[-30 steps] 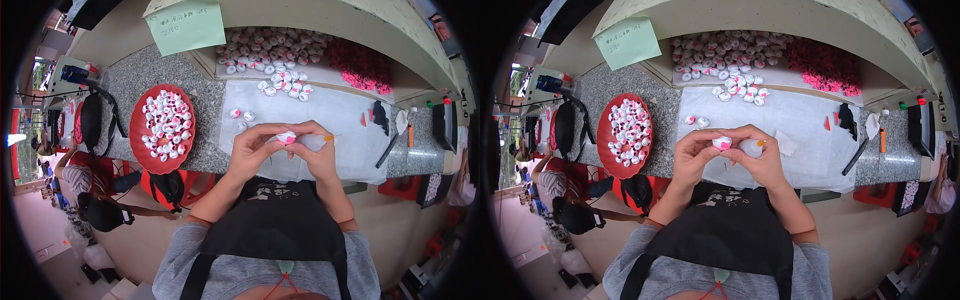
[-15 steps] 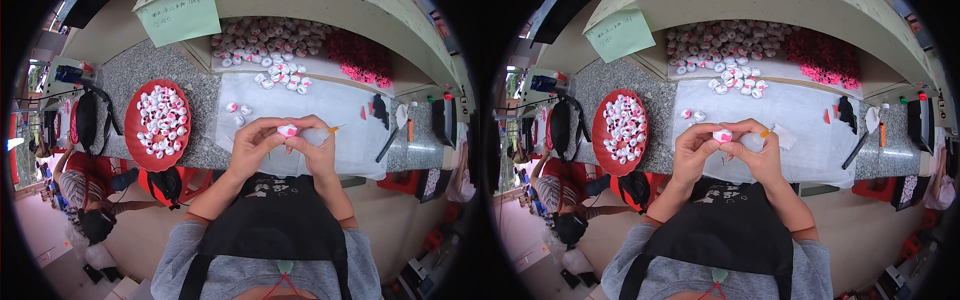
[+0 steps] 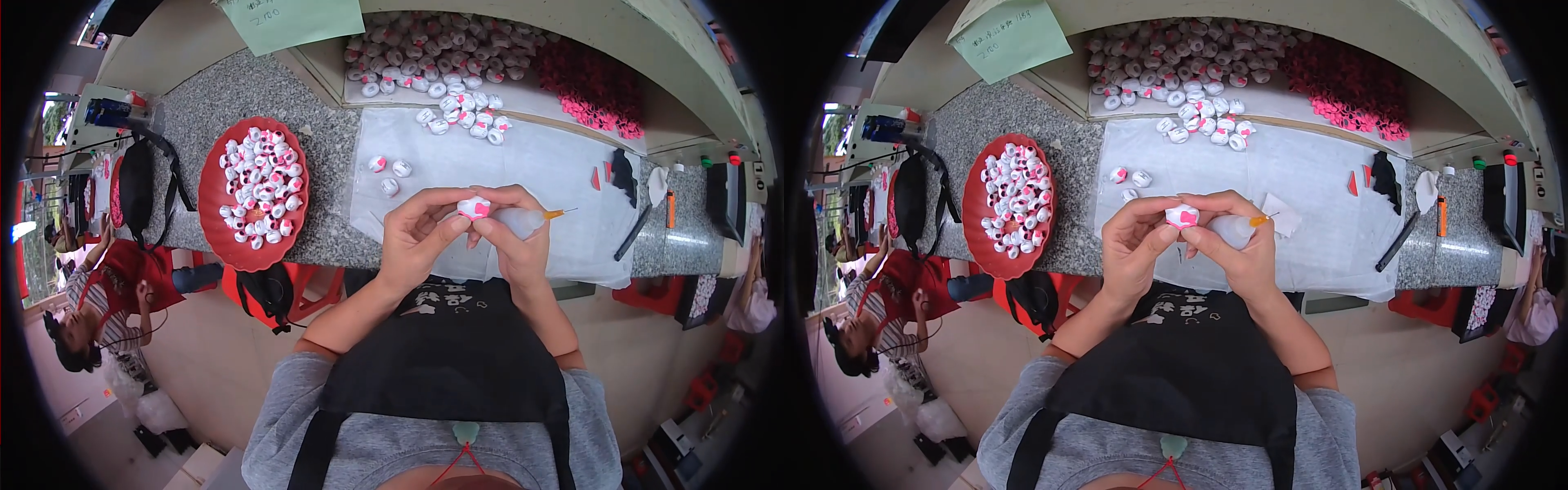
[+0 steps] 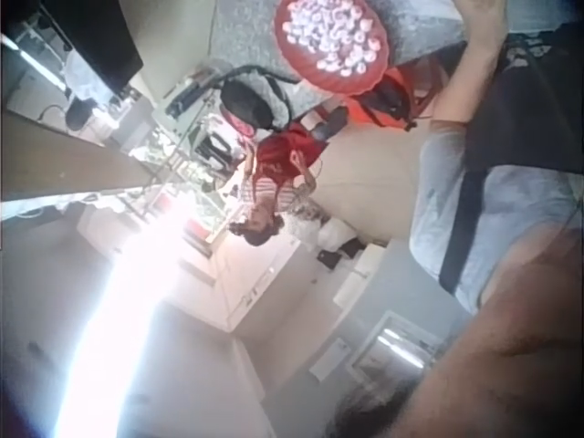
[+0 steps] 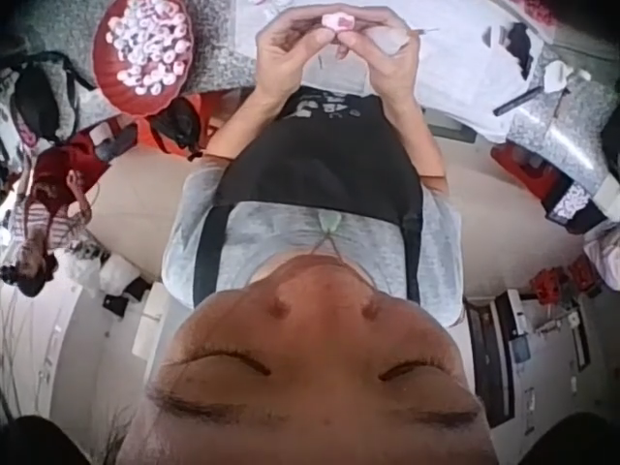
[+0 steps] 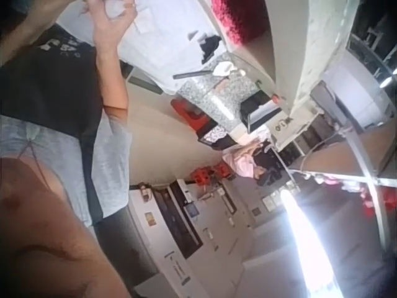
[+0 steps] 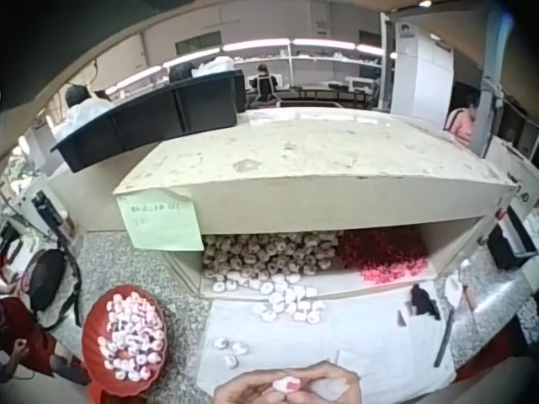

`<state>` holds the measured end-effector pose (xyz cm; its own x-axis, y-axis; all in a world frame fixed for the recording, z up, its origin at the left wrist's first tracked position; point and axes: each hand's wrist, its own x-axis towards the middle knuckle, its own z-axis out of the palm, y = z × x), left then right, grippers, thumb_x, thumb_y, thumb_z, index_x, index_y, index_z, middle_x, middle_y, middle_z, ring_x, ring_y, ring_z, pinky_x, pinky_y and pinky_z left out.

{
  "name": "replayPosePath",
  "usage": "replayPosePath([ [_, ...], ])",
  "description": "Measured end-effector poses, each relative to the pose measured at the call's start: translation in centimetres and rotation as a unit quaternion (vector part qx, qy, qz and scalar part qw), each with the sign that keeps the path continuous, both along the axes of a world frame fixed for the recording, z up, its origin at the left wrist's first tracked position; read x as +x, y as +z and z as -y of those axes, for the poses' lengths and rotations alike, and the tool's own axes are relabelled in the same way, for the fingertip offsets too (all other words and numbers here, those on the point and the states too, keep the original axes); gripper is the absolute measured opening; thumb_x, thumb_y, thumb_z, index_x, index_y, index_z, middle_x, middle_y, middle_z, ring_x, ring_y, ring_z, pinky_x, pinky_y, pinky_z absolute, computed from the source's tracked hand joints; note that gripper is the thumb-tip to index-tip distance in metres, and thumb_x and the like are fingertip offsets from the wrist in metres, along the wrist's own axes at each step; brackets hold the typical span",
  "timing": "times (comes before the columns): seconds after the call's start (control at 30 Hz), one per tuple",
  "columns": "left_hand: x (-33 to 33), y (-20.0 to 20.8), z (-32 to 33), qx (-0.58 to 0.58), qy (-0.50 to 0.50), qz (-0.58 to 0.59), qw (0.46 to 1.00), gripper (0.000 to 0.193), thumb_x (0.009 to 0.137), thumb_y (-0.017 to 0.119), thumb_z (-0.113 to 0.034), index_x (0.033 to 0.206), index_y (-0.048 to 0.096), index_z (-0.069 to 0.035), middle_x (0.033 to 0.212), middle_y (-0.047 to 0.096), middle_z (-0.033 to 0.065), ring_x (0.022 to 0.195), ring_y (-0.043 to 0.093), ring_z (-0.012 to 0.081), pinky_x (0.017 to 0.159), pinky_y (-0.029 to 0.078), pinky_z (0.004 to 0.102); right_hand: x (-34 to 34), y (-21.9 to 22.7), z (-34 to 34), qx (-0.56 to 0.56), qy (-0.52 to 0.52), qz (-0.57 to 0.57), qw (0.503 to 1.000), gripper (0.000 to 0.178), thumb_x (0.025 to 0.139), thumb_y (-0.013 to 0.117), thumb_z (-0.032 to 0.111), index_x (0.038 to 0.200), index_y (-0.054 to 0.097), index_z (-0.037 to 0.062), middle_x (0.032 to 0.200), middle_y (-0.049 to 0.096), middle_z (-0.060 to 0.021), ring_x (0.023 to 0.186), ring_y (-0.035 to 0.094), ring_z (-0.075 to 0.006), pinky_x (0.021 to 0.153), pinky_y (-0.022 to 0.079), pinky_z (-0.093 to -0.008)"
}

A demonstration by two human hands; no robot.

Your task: Assembling small plastic components by applying glue from a bottle at a factory workbench.

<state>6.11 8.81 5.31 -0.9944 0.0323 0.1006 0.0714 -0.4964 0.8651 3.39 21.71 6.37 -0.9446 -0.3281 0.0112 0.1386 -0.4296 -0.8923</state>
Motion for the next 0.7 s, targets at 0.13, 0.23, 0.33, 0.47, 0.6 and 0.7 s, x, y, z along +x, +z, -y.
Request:
replayPosePath([
  [0.13,0.06,-0.04,-0.12,-0.017,0.011,-0.004,1.0,0.026,0.075,0.051,0.0,0.1,0.048,0.004,0.099,0.051,0.0115,0.095,0.048,0.0167,0.08,0.039,0.0265,0.23,-0.16,0.12,-0.009,-0.011,0.007,1.0,0.025,0.07,0.056,0.0,0.094,0.052,-0.0033,0.068,0.054,-0.0066,0.057,0.051,-0.0104,0.051,0.042,-0.0213],
  [0.23,0.02,0.16,-0.04,0.004,-0.003,0.027,1.0,0.025,0.075,0.052,0.001,0.1,0.048,0.003,0.097,0.051,0.0112,0.094,0.048,0.0164,0.078,0.04,0.026,0.13,-0.25,-0.02,0.004,-0.003,0.012,1.0,0.024,0.07,0.055,0.0,0.093,0.051,-0.0032,0.069,0.054,-0.007,0.058,0.051,-0.0105,0.051,0.042,-0.0214],
  [0.33,0.17,-0.29,-0.04,0.022,-0.006,0.009,1.0,0.025,0.075,0.052,0.001,0.099,0.048,0.003,0.097,0.051,0.0109,0.094,0.048,0.0162,0.077,0.041,0.0256,0.16,-0.26,0.0,-0.002,0.005,0.003,1.0,0.023,0.07,0.055,0.0,0.093,0.051,-0.0031,0.069,0.054,-0.0074,0.058,0.051,-0.0105,0.05,0.042,-0.0213],
  [0.47,0.33,-0.23,-0.27,0.038,-0.007,0.001,0.999,0.024,0.075,0.052,0.001,0.098,0.048,0.003,0.098,0.05,0.0108,0.094,0.048,0.0165,0.076,0.041,0.0257,0.51,-0.33,0.25,-0.035,-0.007,0.004,0.999,0.023,0.07,0.055,-0.001,0.092,0.051,-0.0031,0.068,0.053,-0.0071,0.057,0.05,-0.0105,0.049,0.042,-0.021],
  [0.6,0.44,-0.35,-0.27,0.019,0.007,-0.002,1.0,0.024,0.075,0.052,0.001,0.098,0.048,0.003,0.097,0.051,0.0107,0.094,0.048,0.0167,0.077,0.041,0.0259,0.53,-0.31,0.24,-0.03,-0.005,0.008,1.0,0.022,0.07,0.056,0.0,0.092,0.052,-0.0026,0.066,0.053,-0.0064,0.056,0.049,-0.0101,0.049,0.042,-0.0209],
  [0.7,0.16,-0.15,-0.2,0.017,0.0,0.021,1.0,0.023,0.076,0.051,-0.001,0.098,0.048,0.003,0.094,0.053,0.0098,0.091,0.049,0.0155,0.075,0.041,0.0258,0.27,-0.23,0.01,0.007,0.002,0.013,1.0,0.023,0.071,0.055,0.001,0.093,0.052,-0.0027,0.066,0.053,-0.0061,0.055,0.049,-0.0098,0.049,0.042,-0.021],
])
